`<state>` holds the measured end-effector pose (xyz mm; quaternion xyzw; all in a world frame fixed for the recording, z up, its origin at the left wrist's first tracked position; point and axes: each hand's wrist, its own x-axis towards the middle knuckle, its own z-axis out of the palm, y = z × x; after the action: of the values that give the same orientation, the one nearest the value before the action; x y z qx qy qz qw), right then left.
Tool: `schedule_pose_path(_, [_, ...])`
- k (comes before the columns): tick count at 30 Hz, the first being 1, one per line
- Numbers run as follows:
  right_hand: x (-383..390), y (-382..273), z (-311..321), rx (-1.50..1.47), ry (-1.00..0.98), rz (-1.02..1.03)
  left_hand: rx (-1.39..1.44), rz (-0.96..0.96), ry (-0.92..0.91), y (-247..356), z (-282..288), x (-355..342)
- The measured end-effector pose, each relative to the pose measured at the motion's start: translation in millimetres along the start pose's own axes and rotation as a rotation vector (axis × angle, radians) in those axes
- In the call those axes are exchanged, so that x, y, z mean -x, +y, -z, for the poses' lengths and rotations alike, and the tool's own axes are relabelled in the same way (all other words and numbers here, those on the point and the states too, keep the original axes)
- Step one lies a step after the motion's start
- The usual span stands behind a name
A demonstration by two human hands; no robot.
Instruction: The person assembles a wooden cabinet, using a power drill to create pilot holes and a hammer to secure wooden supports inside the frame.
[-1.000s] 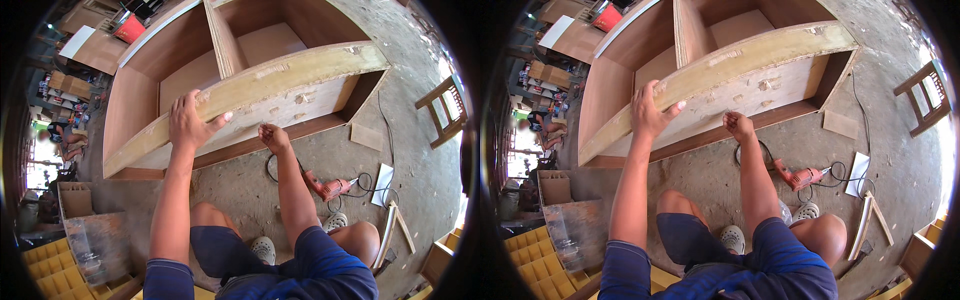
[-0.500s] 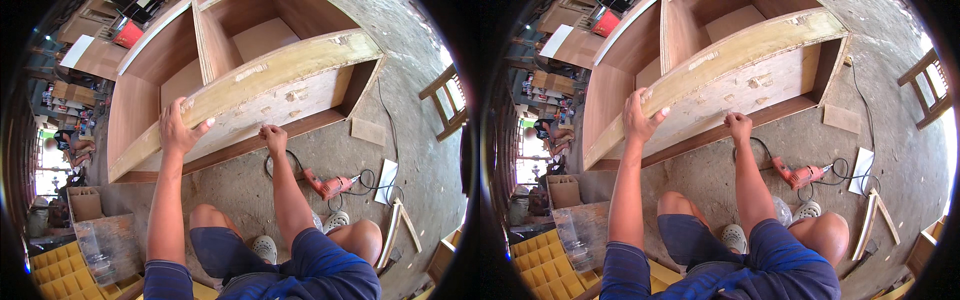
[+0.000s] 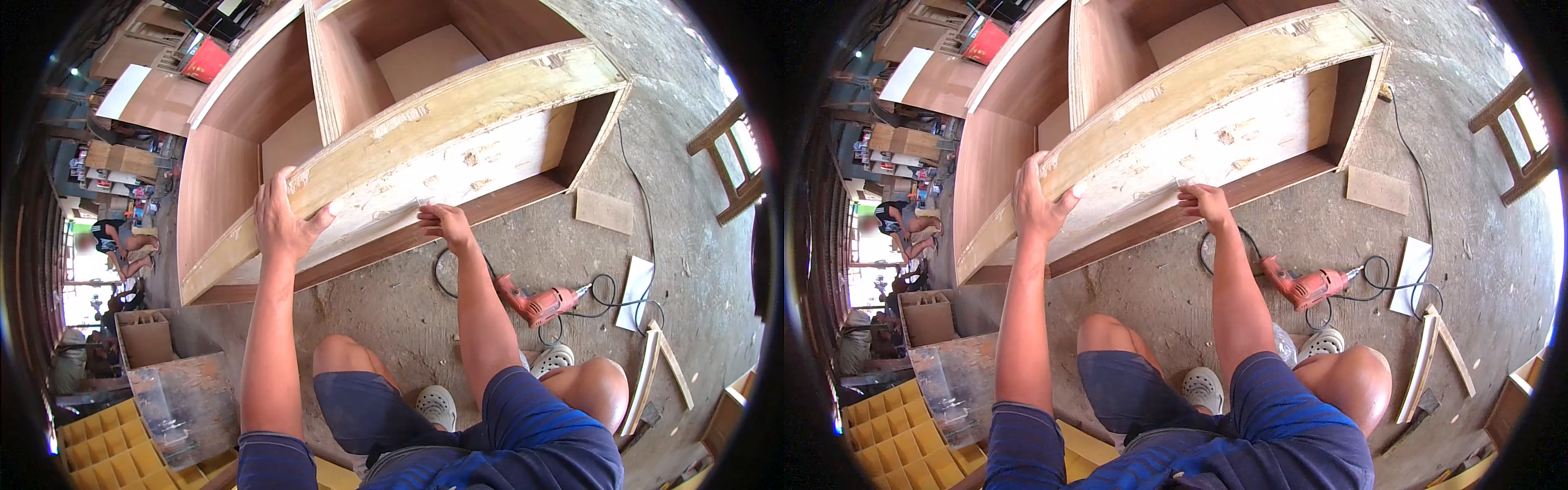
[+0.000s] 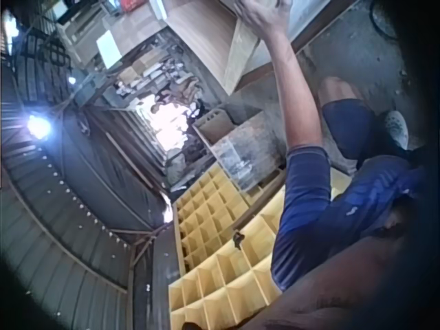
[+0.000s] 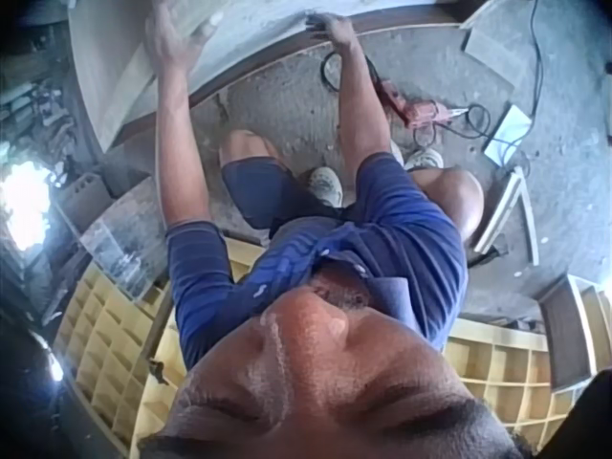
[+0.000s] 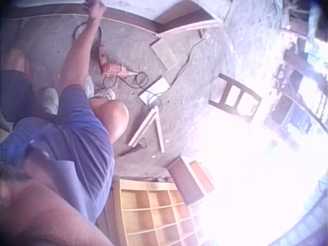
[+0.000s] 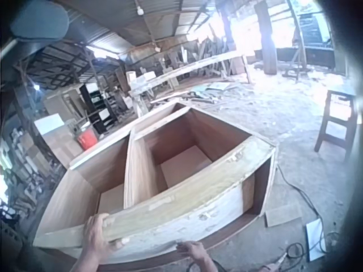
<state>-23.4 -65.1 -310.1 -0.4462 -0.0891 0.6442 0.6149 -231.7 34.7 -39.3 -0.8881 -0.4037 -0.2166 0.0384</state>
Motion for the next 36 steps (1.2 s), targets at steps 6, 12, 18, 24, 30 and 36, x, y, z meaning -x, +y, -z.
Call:
schedule_pose_path(6, [-17.3, -11.1, -6.5, -0.048, -0.054, -0.057, -0.028, -0.019, -0.012, 5.8, 0.8, -3.8])
schedule_pose_path(12, [-24.2, -19.6, -4.5, 0.071, -0.05, -0.124, 0.012, 0.014, -0.006, 5.2, -1.4, -3.0])
schedule_pose_path(18, [-17.3, -34.1, -10.9, 0.14, -0.094, -0.196, -0.005, 0.031, -0.017, 1.4, -0.6, -0.5])
schedule_pose_path(24, [-36.3, -33.5, -5.2, 0.294, -0.027, -0.161, 0.009, 0.021, -0.011, 7.2, -1.9, -4.8])
schedule_pose_path(30, [-21.6, -39.1, -23.0, 0.497, 0.095, -0.117, -0.024, -0.024, -0.018, 3.6, 3.1, -1.2])
schedule_pose_path(36, [-30.8, -39.6, -15.9, 0.335, 0.019, -0.132, -0.014, -0.03, 0.0, 6.5, 0.1, -3.5])
